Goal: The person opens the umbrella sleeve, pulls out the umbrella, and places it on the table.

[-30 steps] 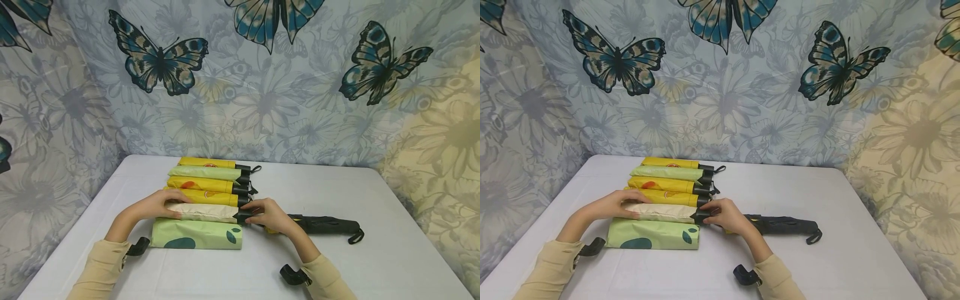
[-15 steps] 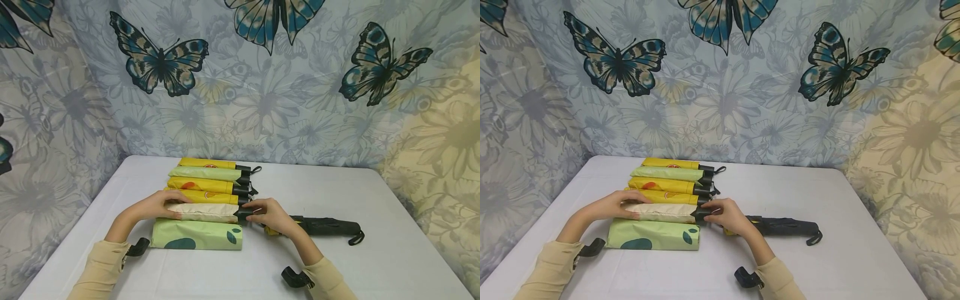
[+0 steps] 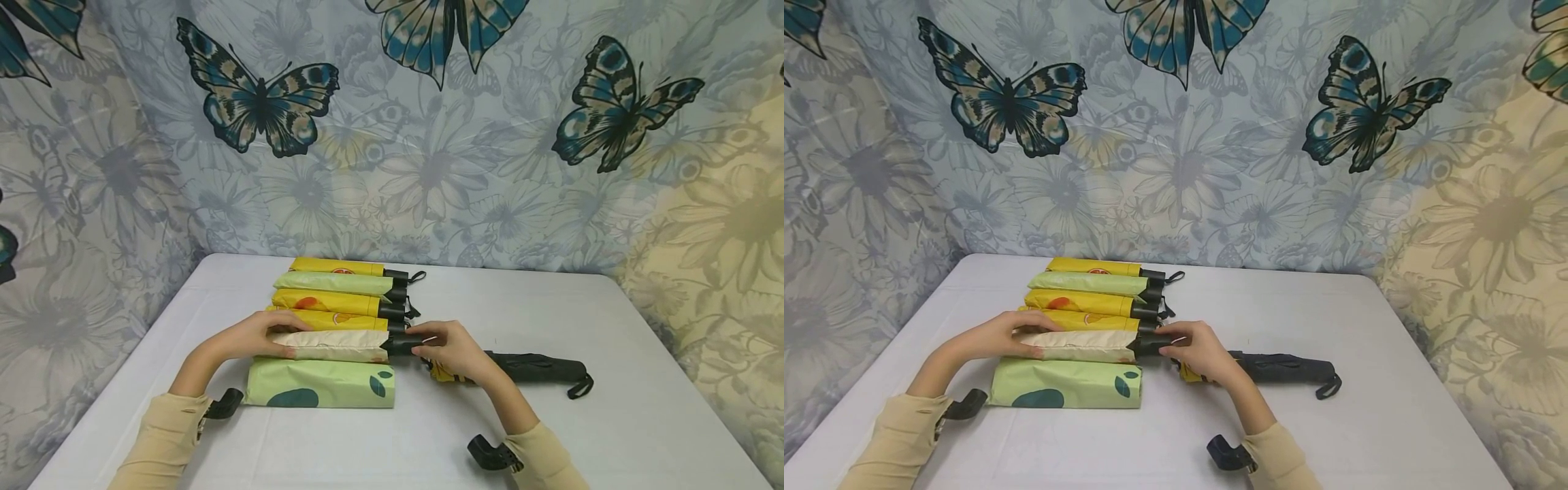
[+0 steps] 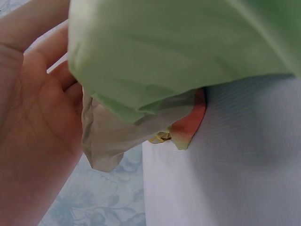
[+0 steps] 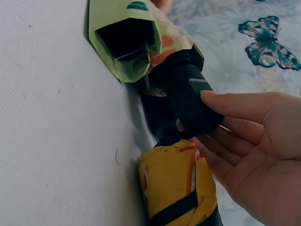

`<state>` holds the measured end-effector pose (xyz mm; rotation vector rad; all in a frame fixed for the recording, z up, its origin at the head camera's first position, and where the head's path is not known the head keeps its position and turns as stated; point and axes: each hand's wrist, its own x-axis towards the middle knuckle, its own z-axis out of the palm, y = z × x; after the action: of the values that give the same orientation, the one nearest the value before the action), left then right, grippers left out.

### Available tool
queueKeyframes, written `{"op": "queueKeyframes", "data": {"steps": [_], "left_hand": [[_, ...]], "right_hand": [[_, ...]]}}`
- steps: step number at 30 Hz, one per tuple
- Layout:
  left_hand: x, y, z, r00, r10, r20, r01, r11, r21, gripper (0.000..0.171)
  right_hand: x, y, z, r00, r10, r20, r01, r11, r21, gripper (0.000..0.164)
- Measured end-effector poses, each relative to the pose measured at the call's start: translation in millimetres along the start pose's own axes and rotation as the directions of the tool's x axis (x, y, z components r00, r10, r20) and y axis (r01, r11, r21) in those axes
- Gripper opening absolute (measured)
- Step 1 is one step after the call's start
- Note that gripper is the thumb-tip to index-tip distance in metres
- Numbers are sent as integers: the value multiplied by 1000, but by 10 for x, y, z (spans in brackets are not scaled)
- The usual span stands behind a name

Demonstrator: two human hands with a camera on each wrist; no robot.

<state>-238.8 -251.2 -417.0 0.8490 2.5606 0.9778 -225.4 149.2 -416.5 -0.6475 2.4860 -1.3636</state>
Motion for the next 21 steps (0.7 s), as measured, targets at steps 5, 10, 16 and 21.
{"op": "queueKeyframes", "data": {"steps": [5, 10, 16, 21], "left_hand": [[1, -6, -2, 1000, 4, -2, -4, 1000, 7, 48], [3, -5, -4, 1000, 10, -1, -10, 1000, -8, 48], [2, -7, -1, 1000, 10, 12, -9, 998, -56, 48], [-4, -10, 6, 1000, 9, 16, -8, 998, -70, 47]], "right_hand": [[-26, 12, -38, 1000, 0, -14, 0, 1000, 17, 36], [-61, 25, -73, 998, 42, -40, -41, 999, 25, 35], [-103, 47, -116, 994, 84, -64, -80, 995, 56, 38], [-140, 72, -170, 988, 133, -83, -126, 989, 81, 37]]}}
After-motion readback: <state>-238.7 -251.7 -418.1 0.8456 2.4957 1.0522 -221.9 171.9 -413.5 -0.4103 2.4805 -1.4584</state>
